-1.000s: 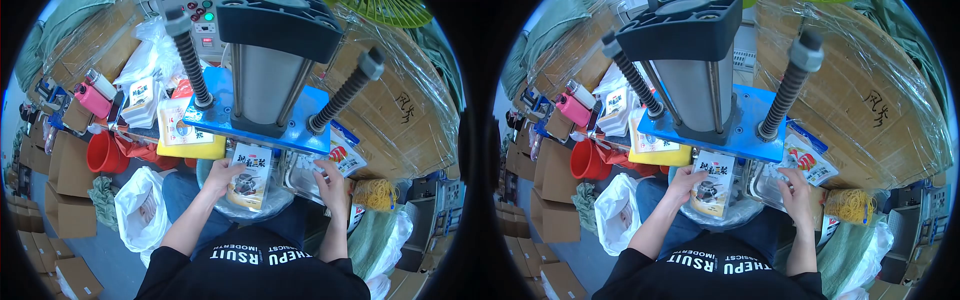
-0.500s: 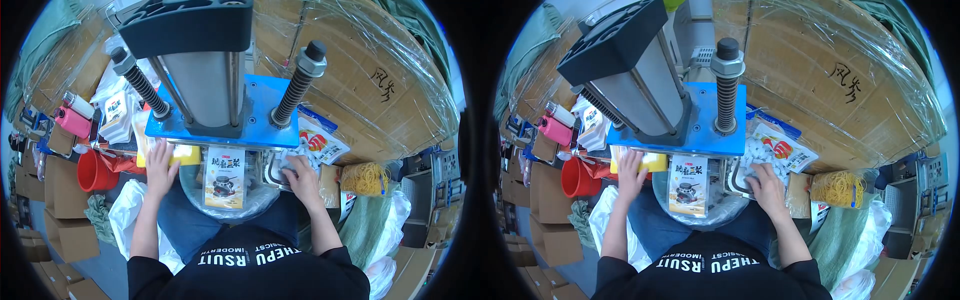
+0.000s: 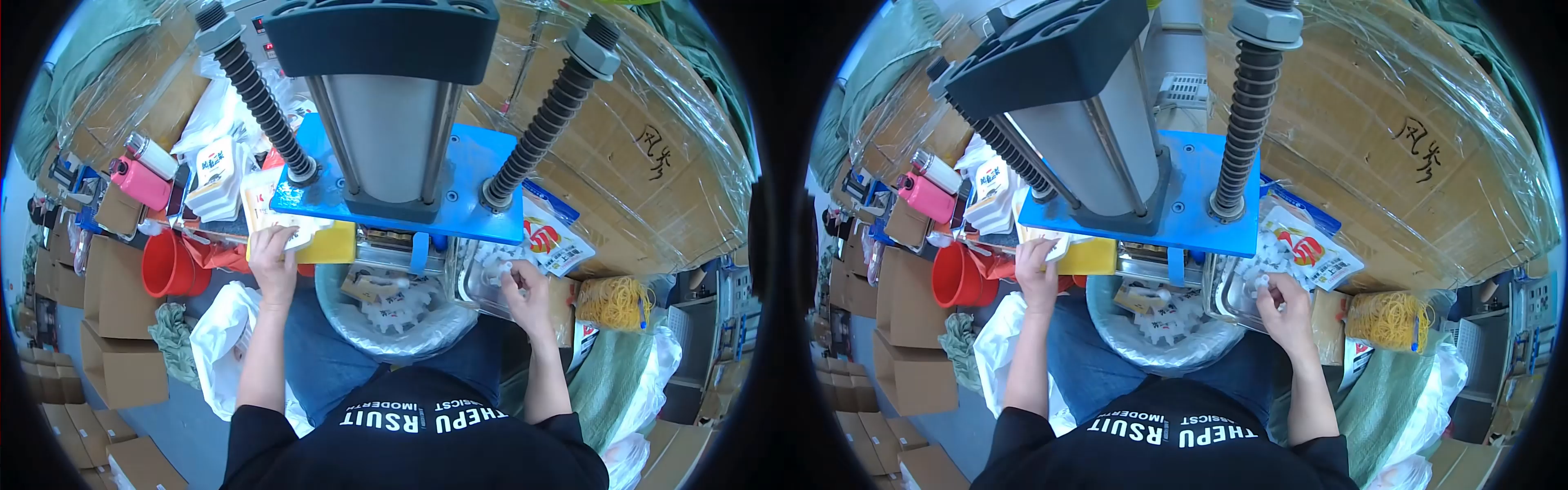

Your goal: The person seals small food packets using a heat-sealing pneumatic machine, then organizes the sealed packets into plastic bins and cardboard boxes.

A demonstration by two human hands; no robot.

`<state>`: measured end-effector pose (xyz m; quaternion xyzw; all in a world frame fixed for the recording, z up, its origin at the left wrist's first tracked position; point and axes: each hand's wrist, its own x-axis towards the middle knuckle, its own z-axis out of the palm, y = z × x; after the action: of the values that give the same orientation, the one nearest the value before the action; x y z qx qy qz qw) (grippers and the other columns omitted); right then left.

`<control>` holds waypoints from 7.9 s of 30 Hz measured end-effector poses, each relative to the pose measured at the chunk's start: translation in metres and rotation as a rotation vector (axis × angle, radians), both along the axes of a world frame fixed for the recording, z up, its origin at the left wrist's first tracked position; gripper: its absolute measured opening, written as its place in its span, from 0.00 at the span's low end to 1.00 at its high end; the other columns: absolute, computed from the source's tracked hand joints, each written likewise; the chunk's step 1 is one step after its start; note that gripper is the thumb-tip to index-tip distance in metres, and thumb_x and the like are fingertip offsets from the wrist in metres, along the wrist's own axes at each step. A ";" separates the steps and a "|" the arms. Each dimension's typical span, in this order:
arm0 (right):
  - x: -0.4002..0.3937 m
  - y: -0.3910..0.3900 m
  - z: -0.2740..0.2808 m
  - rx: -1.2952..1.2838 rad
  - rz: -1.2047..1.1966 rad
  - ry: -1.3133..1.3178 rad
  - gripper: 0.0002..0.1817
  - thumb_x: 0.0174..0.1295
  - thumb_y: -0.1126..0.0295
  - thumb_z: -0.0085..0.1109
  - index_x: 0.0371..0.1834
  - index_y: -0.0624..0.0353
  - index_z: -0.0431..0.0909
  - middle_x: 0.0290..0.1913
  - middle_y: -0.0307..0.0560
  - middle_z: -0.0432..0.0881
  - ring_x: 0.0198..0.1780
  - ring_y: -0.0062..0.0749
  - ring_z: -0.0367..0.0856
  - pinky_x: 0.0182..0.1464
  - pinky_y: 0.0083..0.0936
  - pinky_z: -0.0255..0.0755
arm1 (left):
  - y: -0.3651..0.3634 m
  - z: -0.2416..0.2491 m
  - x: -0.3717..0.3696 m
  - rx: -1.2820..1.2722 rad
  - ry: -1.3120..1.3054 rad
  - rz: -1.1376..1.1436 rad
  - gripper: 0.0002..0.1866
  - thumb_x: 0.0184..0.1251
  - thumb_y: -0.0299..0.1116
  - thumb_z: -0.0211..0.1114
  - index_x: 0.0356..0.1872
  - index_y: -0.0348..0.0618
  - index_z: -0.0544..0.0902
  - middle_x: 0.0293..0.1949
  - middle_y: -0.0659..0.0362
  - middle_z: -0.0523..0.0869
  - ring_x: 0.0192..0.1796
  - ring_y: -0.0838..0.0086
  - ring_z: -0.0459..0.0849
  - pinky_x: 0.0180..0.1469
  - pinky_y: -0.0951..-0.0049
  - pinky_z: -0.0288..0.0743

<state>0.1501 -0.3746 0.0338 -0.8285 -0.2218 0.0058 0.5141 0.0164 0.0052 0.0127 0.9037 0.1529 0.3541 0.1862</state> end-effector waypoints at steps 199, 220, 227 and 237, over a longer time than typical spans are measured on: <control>-0.038 0.059 0.007 0.222 0.397 0.429 0.13 0.64 0.77 0.58 0.52 0.61 0.77 0.38 0.39 0.80 0.38 0.16 0.75 0.40 0.16 0.69 | -0.136 0.015 -0.040 -1.376 0.499 -0.461 0.11 0.61 0.33 0.71 0.33 0.34 0.86 0.28 0.64 0.84 0.30 0.87 0.78 0.31 0.83 0.72; -0.014 -0.032 0.021 -0.654 -0.080 -0.128 0.24 0.51 0.72 0.67 0.54 0.55 0.75 0.50 0.51 0.76 0.48 0.55 0.78 0.48 0.41 0.74 | -0.114 -0.026 0.008 -1.709 0.047 -0.310 0.08 0.64 0.25 0.65 0.41 0.33 0.85 0.38 0.56 0.88 0.38 0.77 0.85 0.43 0.76 0.77; -0.010 0.008 -0.006 -0.433 -0.058 -0.110 0.14 0.55 0.77 0.62 0.46 0.58 0.79 0.43 0.52 0.74 0.40 0.51 0.80 0.40 0.40 0.74 | -0.018 0.013 0.010 -0.542 0.088 -0.112 0.12 0.64 0.33 0.65 0.44 0.37 0.83 0.41 0.58 0.83 0.39 0.77 0.78 0.44 0.73 0.72; -0.007 -0.003 -0.005 -0.435 0.069 -0.073 0.13 0.56 0.77 0.61 0.45 0.59 0.77 0.47 0.53 0.74 0.41 0.54 0.79 0.43 0.39 0.73 | -0.018 -0.017 -0.034 0.087 0.195 -0.120 0.22 0.48 0.27 0.67 0.49 0.42 0.81 0.53 0.52 0.81 0.55 0.57 0.76 0.61 0.58 0.64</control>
<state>0.1434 -0.3778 0.0287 -0.9114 -0.2622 0.0412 0.3144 -0.0174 -0.0129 -0.0045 0.9486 0.1004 0.2590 0.1518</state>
